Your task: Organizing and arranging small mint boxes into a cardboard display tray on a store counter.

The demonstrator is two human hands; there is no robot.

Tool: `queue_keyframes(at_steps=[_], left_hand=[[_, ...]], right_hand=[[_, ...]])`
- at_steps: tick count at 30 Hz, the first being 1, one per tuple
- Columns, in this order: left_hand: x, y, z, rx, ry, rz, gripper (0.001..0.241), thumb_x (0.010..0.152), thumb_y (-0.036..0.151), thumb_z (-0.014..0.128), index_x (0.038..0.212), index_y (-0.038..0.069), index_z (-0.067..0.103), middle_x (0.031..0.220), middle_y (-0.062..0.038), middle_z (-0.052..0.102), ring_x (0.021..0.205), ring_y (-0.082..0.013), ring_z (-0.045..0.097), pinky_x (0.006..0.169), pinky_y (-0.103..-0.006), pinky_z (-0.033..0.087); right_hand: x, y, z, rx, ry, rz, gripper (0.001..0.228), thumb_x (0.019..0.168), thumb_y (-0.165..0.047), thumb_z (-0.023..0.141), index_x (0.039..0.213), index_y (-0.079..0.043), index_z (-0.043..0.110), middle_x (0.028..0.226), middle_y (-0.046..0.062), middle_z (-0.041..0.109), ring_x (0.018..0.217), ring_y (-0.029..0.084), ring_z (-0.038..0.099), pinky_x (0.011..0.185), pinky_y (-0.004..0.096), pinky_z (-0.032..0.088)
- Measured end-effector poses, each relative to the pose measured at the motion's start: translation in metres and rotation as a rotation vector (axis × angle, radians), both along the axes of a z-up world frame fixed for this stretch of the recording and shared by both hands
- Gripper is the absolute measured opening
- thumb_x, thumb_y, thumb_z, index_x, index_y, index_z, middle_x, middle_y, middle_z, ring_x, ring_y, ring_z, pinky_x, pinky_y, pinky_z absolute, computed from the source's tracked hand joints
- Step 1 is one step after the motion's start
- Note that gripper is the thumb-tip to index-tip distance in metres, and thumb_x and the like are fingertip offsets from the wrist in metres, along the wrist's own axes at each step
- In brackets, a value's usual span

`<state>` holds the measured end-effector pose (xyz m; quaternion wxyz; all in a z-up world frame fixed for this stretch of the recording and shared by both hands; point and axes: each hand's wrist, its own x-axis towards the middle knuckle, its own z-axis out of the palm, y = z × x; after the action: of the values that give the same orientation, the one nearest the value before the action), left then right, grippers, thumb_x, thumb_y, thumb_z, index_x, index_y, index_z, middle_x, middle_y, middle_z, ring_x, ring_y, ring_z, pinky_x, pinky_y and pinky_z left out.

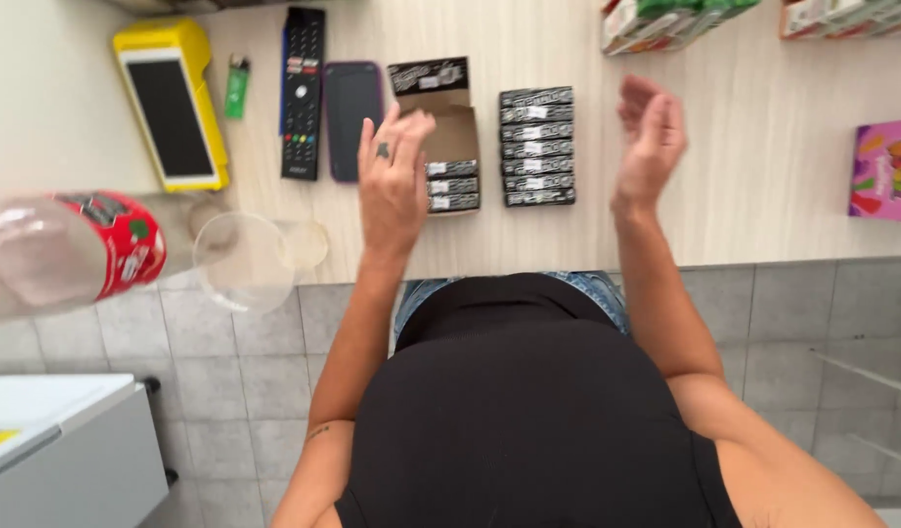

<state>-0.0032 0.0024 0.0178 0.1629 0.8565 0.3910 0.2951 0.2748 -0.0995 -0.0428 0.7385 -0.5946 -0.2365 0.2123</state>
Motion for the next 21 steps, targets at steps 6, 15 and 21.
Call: queue_keyframes(at_steps=[6,15,21], left_hand=[[-0.025,0.005,-0.026,0.143,0.443,-0.161,0.046,0.081,-0.014,0.074,0.12,0.008,0.07,0.105,-0.011,0.078,0.146,-0.0386,0.041,0.123,-0.0631,0.018],[-0.013,0.002,-0.023,0.211,0.406,-0.016,0.084,0.081,-0.008,0.083,0.152,0.016,0.045,0.093,-0.012,0.081,0.119,-0.0308,0.069,0.12,-0.0556,0.033],[-0.012,-0.029,0.027,0.402,0.21,-0.091,0.057,0.107,0.001,0.069,0.155,0.017,0.042,0.101,-0.001,0.07,0.101,-0.0236,0.064,0.091,-0.0393,0.057]], right_hand=[[-0.016,-0.01,0.038,-0.096,-0.112,-0.039,0.014,0.105,-0.014,0.052,0.104,-0.008,0.065,0.103,0.009,0.073,0.095,0.019,0.072,0.078,0.028,0.058],[-0.067,-0.002,0.052,-0.008,-0.547,0.31,0.015,0.108,0.008,0.051,0.111,0.002,0.064,0.101,0.016,0.067,0.095,0.026,0.065,0.086,0.035,0.059],[-0.081,0.011,0.052,0.076,-1.23,0.62,0.037,0.105,-0.001,0.075,0.138,0.001,0.062,0.119,0.017,0.071,0.09,0.031,0.061,0.083,0.042,0.049]])
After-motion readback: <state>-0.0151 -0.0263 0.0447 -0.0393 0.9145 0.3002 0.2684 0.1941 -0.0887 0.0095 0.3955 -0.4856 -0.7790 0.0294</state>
